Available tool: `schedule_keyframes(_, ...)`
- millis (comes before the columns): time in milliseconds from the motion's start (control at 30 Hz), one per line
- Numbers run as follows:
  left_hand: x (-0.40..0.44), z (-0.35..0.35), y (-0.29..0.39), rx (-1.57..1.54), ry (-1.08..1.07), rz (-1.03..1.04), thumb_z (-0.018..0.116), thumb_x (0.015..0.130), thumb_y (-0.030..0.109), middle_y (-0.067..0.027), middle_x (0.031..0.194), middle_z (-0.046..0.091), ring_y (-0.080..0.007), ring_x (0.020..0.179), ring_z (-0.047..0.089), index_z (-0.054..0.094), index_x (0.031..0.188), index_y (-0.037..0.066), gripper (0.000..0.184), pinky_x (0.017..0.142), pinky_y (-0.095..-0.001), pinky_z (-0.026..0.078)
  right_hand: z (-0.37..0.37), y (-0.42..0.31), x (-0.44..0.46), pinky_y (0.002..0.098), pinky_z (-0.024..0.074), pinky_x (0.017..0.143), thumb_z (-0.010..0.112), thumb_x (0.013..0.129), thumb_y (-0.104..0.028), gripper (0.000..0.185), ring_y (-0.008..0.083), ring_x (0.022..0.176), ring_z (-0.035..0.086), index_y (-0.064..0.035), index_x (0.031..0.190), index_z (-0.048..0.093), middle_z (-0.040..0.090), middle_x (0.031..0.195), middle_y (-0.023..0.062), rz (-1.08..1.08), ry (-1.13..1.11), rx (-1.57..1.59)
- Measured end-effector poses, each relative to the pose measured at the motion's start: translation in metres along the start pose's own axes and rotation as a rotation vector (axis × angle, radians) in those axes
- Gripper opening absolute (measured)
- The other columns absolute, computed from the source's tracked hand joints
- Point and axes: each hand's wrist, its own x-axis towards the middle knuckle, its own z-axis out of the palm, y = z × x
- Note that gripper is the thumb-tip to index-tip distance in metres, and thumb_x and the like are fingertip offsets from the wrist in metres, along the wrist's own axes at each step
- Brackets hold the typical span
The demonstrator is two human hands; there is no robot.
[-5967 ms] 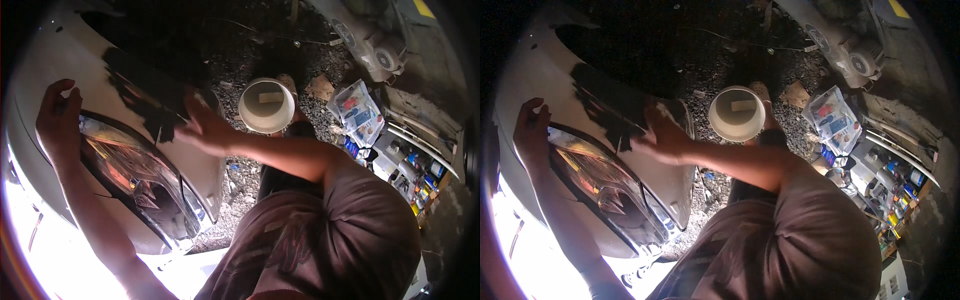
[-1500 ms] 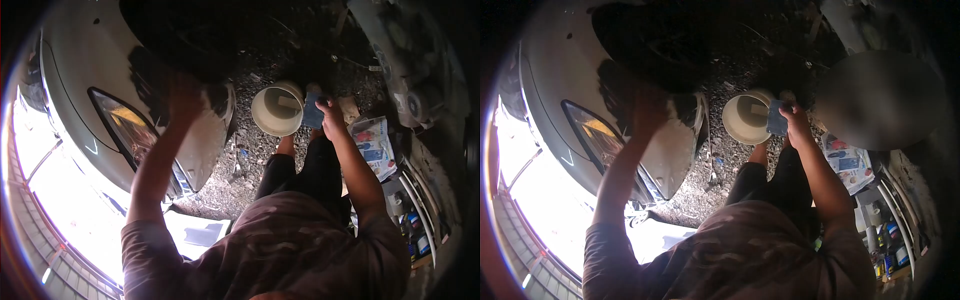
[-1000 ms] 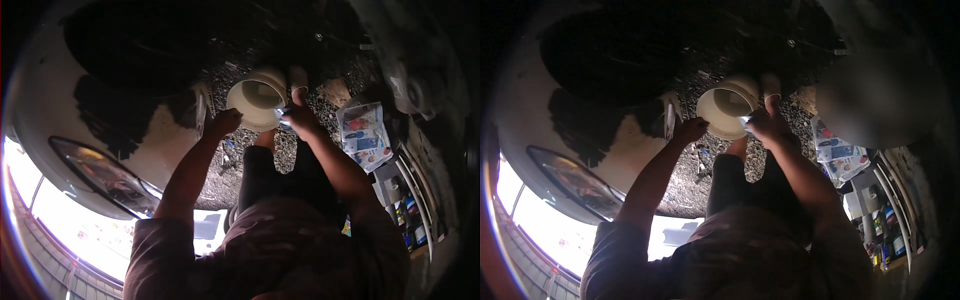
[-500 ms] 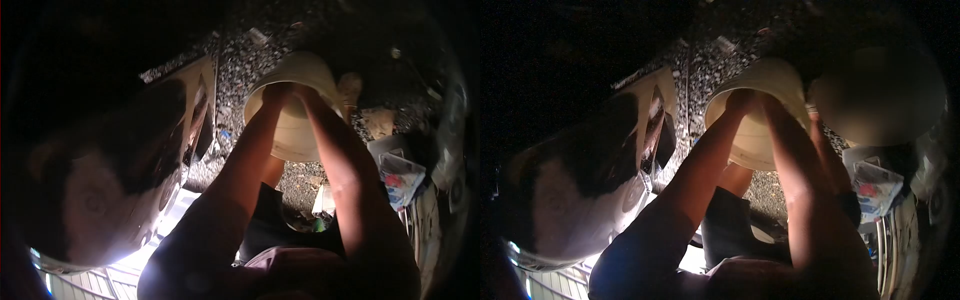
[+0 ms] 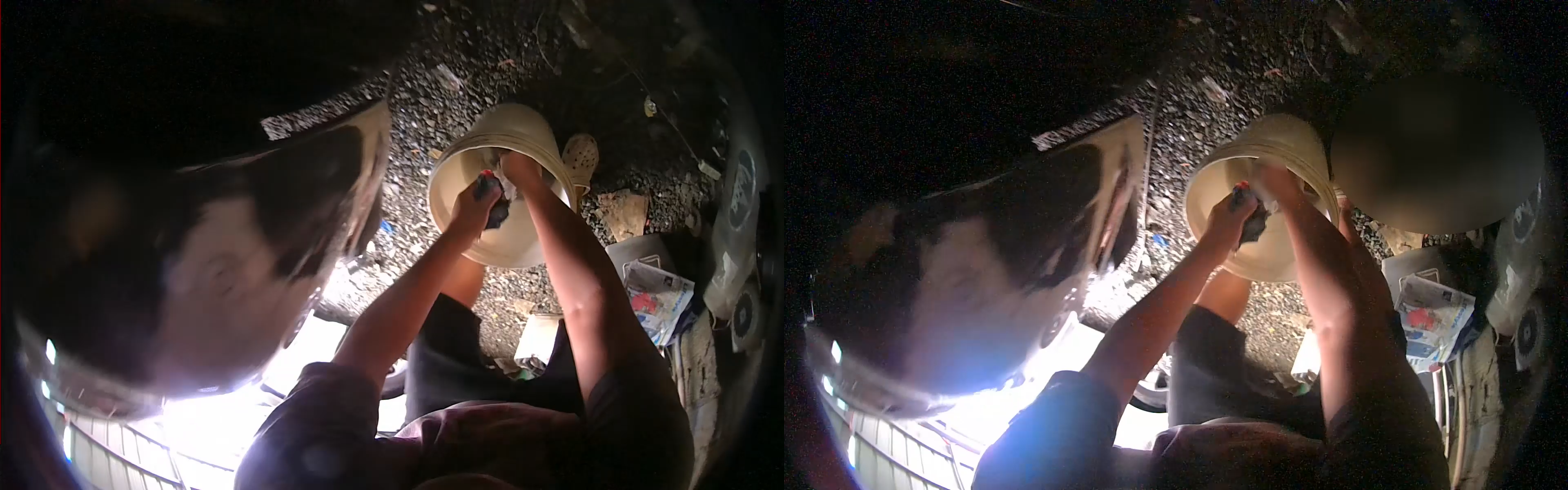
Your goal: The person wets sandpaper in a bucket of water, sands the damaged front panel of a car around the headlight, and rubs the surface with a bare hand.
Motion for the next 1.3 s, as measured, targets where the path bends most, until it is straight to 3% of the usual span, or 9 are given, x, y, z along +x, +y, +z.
schedule_keyframes(167,-0.235,-0.020,0.227,0.322,0.000,0.594,0.068,0.107,0.012,-0.0123,0.121,0.074,-0.0172,0.104,0.070,0.059,0.149,0.003,0.044,0.087,-0.0322,0.058,-0.118,-0.113,-0.031,0.0471,0.0560,0.089,0.072,0.097,-0.031,0.039,0.0363,0.103,0.074,-0.0018,0.121,0.074,0.077,0.113,0.0245,0.317,-0.405,0.313)
schedule_keyframes(267,-0.304,-0.058,0.346,1.382,0.382,1.180,0.061,0.070,-0.011,-0.0152,0.120,0.071,-0.0310,0.108,0.069,0.074,0.139,0.018,0.076,0.088,-0.0416,0.059,-0.186,-0.186,-0.037,0.0437,0.0553,0.089,0.068,0.104,-0.027,0.035,0.0303,0.102,0.074,-0.0051,0.131,0.074,0.078,0.114,0.0205,0.235,-0.316,0.478)
schedule_keyframes(467,-0.384,-0.112,0.487,2.256,0.553,0.881,0.071,0.085,0.003,-0.0057,0.142,0.067,-0.0304,0.141,0.055,0.067,0.146,0.024,0.064,0.121,-0.0558,0.036,-0.222,-0.328,-0.050,0.0473,0.0584,0.098,0.060,0.106,-0.023,0.031,0.0340,0.110,0.074,-0.0170,0.133,0.075,0.077,0.122,0.0155,0.123,-0.099,1.004)
schedule_keyframes(600,-0.393,-0.184,0.588,2.525,0.395,1.034,0.067,0.090,0.004,-0.0097,0.150,0.062,-0.0319,0.145,0.053,0.067,0.144,0.021,0.056,0.121,-0.0525,0.040,-0.229,-0.401,-0.053,0.0434,0.0540,0.108,0.061,0.108,-0.028,0.032,0.0310,0.119,0.072,-0.0111,0.132,0.074,0.075,0.127,0.0171,-0.202,-0.026,0.506)
schedule_keyframes(733,-0.383,-0.198,0.647,2.450,0.344,1.031,0.062,0.096,0.004,-0.0116,0.152,0.060,-0.0339,0.144,0.053,0.067,0.145,0.019,0.050,0.120,-0.0485,0.044,-0.234,-0.456,-0.038,0.0588,0.0571,0.095,0.054,0.103,-0.012,0.029,0.0399,0.105,0.074,-0.0080,0.125,0.074,0.077,0.112,0.0202,-0.255,-0.101,0.279)
schedule_keyframes(833,-0.361,-0.224,0.651,2.232,0.471,1.069,0.058,0.102,0.008,-0.0129,0.150,0.061,-0.0352,0.142,0.054,0.064,0.148,0.017,0.047,0.120,-0.0463,0.044,-0.200,-0.447,-0.041,0.0583,0.0573,0.085,0.057,0.100,-0.012,0.022,0.0386,0.091,0.073,-0.0101,0.114,0.074,0.075,0.103,0.0197,-0.354,0.524,0.680)
schedule_keyframes(933,-0.359,-0.223,0.650,2.147,0.482,1.109,0.058,0.103,0.010,-0.0133,0.149,0.062,-0.0352,0.142,0.055,0.065,0.147,0.016,0.045,0.119,-0.0459,0.045,-0.199,-0.414,-0.029,0.0551,0.0544,0.077,0.060,0.097,-0.012,0.023,0.0368,0.081,0.070,-0.0076,0.115,0.073,0.073,0.098,0.0207,-0.450,0.191,0.392)
schedule_keyframes(1000,-0.366,-0.210,0.654,2.167,0.409,1.109,0.058,0.103,0.011,-0.0134,0.148,0.063,-0.0350,0.141,0.055,0.066,0.145,0.015,0.043,0.119,-0.0459,0.045,-0.196,-0.421,-0.024,0.0501,0.0589,0.094,0.066,0.089,-0.009,0.043,0.0375,0.098,0.073,-0.0105,0.132,0.072,0.076,0.110,0.0179,-0.328,-0.121,0.225)
schedule_keyframes(1300,-0.384,-0.192,0.674,2.178,0.228,1.129,0.059,0.104,0.016,-0.0134,0.145,0.066,-0.0342,0.141,0.057,0.070,0.140,0.014,0.038,0.119,-0.0460,0.045,-0.222,-0.441,-0.043,0.0513,0.0571,0.098,0.061,0.093,-0.010,0.047,0.0424,0.107,0.069,-0.0079,0.140,0.065,0.070,0.125,0.0245,-0.241,0.016,0.416)
